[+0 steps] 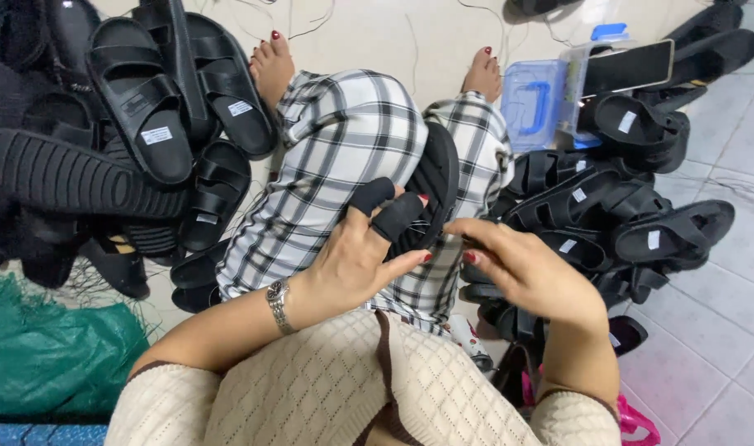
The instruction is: Hand-sewing the sole of a black sandal to its upper part using a needle and thread while sitting on the floor.
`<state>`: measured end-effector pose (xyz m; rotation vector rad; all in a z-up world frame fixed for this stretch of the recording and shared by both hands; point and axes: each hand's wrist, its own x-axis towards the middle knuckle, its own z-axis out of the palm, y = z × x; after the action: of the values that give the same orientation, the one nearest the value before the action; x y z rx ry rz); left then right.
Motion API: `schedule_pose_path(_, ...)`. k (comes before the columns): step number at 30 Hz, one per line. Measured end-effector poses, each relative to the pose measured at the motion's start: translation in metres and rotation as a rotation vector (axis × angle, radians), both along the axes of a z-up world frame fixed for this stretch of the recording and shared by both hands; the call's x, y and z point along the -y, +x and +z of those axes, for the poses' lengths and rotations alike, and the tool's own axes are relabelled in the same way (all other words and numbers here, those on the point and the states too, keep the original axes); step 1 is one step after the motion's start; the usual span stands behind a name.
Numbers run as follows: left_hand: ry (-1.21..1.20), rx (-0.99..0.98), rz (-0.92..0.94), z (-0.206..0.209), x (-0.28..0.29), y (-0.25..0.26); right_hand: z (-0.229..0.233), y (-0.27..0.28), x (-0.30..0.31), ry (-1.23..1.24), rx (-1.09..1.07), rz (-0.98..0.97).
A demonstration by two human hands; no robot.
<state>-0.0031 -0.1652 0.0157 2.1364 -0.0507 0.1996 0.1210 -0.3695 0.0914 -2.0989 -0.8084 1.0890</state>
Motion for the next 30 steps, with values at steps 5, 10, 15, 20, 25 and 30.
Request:
schedule_pose_path(5, -0.026, 0.0, -0.036, 0.0, -0.004, -0.006, 0.038, -0.058, 0.025, -0.562, 0.761, 0.277)
schedule_pose_path(10, -0.095, 0.034, -0.067, -0.005, 0.001, -0.008, 0.013, -0.071, 0.066, -0.545, 0.688, 0.241)
schedule_pose_path(15, -0.305, -0.114, 0.093, 0.028, -0.022, -0.003, -0.064, -0.085, 0.043, 0.282, 0.447, -0.622)
schedule_pose_path(20, -0.247, -0.04, 0.049, 0.018, -0.021, -0.001, -0.098, -0.064, 0.012, 0.745, 0.054, -0.676)
schedule_pose_path(25, -0.257, -0.025, 0.064, 0.017, -0.013, -0.003, -0.109, -0.034, 0.065, 1.304, -0.734, -0.529)
schedule_pose_path(30, -0.533, 0.014, 0.349, -0.001, -0.035, -0.018, -0.064, -0.043, 0.042, 0.634, 0.003, -0.694)
